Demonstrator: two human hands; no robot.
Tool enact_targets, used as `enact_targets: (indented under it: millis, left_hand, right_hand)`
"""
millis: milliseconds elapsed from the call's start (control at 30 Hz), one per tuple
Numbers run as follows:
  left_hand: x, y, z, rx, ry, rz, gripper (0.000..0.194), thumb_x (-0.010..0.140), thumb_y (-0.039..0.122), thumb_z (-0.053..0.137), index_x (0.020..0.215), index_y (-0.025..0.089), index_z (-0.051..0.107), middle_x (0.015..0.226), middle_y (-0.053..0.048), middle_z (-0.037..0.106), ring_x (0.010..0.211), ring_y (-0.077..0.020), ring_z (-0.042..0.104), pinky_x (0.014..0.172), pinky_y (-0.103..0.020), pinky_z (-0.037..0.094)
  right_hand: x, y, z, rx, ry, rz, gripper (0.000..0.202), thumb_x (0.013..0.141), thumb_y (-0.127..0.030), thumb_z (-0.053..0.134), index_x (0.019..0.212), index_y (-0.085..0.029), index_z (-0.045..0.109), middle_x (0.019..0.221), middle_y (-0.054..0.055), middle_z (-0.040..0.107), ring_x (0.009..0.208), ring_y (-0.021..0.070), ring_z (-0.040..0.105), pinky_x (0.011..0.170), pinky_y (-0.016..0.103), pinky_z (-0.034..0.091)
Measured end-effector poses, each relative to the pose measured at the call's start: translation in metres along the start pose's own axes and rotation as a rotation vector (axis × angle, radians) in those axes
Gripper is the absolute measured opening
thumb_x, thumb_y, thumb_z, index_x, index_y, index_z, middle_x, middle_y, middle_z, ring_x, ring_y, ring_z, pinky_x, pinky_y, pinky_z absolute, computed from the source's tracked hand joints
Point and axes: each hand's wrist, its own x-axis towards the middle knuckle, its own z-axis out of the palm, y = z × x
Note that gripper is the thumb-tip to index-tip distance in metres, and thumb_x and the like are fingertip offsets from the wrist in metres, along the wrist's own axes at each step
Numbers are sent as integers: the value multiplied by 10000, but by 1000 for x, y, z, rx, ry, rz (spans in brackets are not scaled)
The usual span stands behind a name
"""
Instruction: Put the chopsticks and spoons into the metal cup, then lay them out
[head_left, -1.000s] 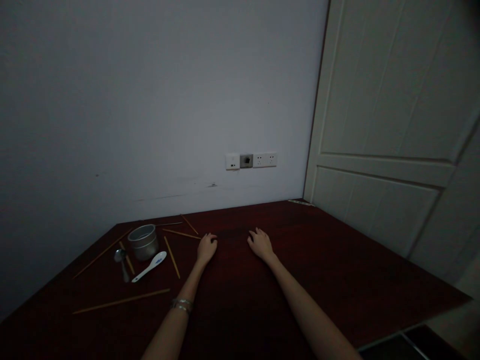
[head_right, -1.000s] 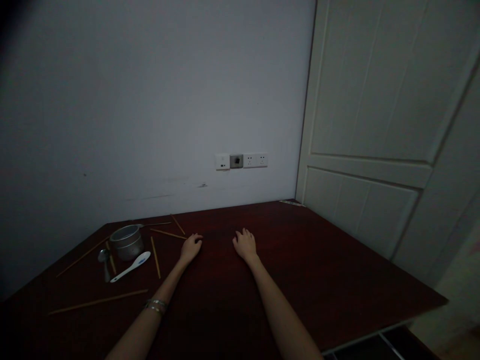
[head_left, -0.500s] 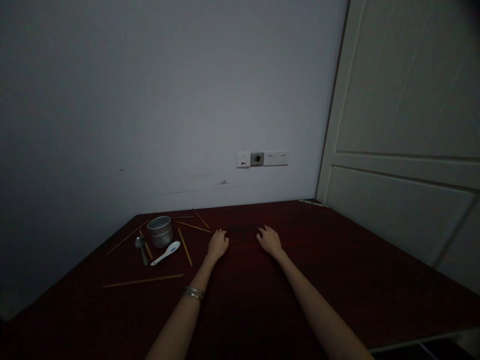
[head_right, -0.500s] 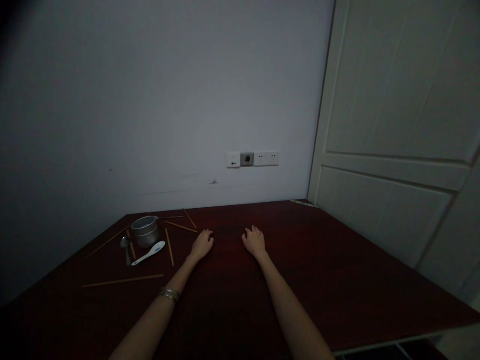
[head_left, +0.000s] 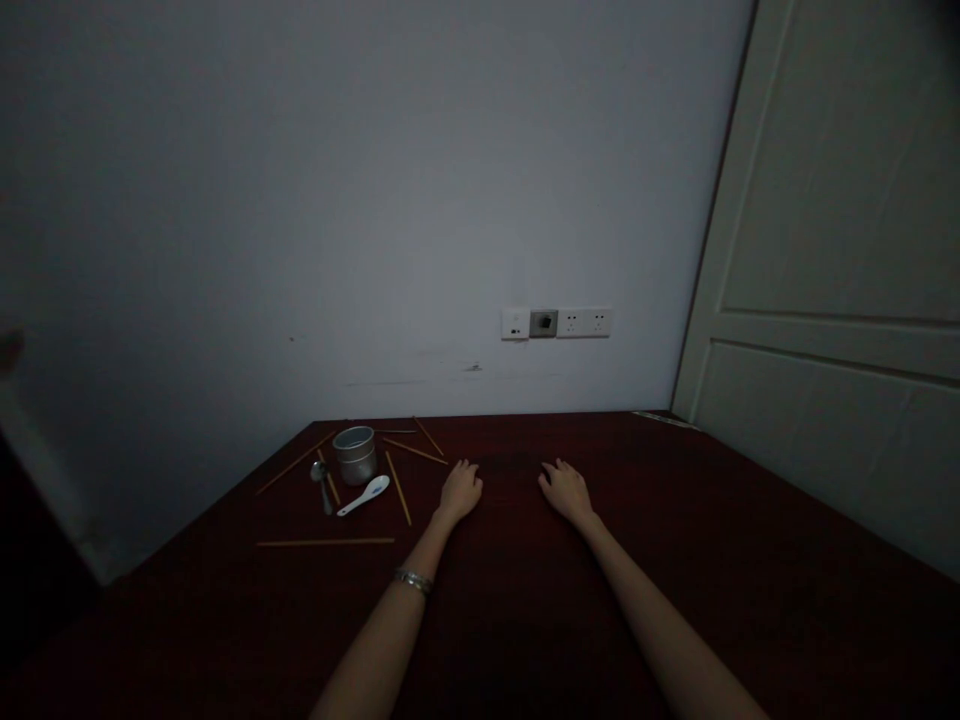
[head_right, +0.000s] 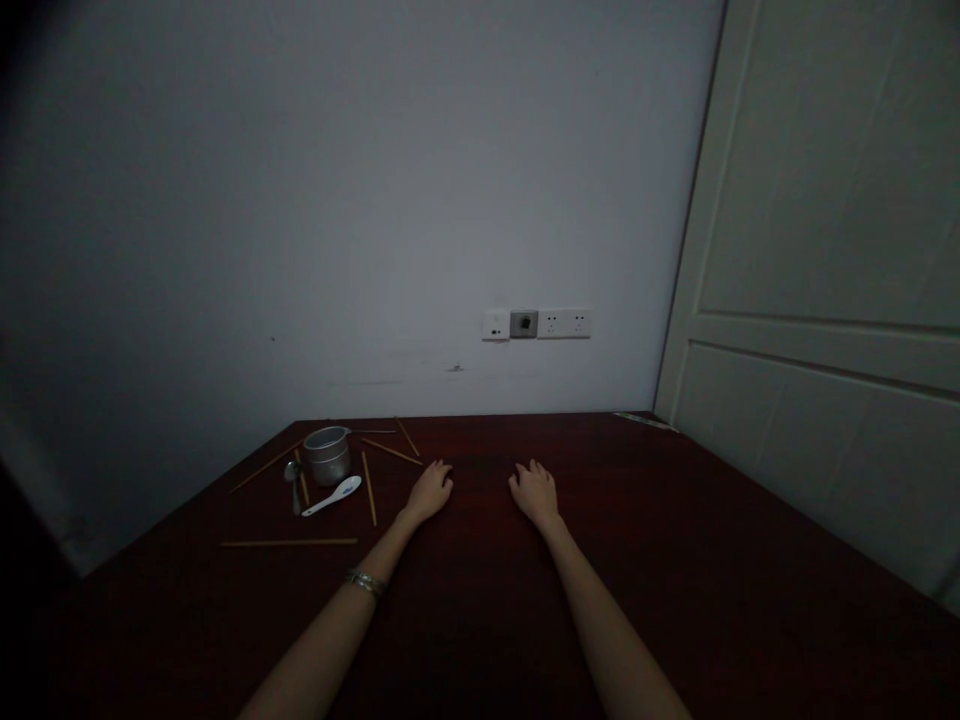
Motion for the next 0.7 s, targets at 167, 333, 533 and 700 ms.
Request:
enact_targets:
  millis: [167,333,533,700]
  left_hand:
    - [1,-1,2,50,-18,21,423,819,215,357,1192,73,495,1301,-141,437,1255,-192,318,1043,-290,218]
    - [1,0,1,88,-20,9,433,818,222,347,1197,75,495,1310,-131,429,1251,-190,326,1042,-282,223]
    - [-2,1,-1,76,-10,-2,436,819,230,345,1207,93,488,1318,-122,422,1257,-188,316,1041,-290,227]
    - [-2,1,0,79,-6,1,425,816,223,345,1191,95,497,1316,-124,423,1255,-192,319,1039,-292,229]
  right_hand:
    - [0,1,1,15,3,-19,456,839,-349,338,1213,-160,518,1303,167,432,1217,250,369,964,364,273]
    - [0,5,3,16,-18,-44,463,840,-332,333,1226,-144,505,1314,173,419,1237,253,344,984,363,257]
    - [1,9,7,18,-19,-73,466,840,-332,336,1226,-131,505,1312,173,422,1242,255,339,997,358,250]
    - [2,11,10,10,-20,-83,472,843,-332,331,1231,-122,499,1308,178,426,1244,263,337,996,368,255]
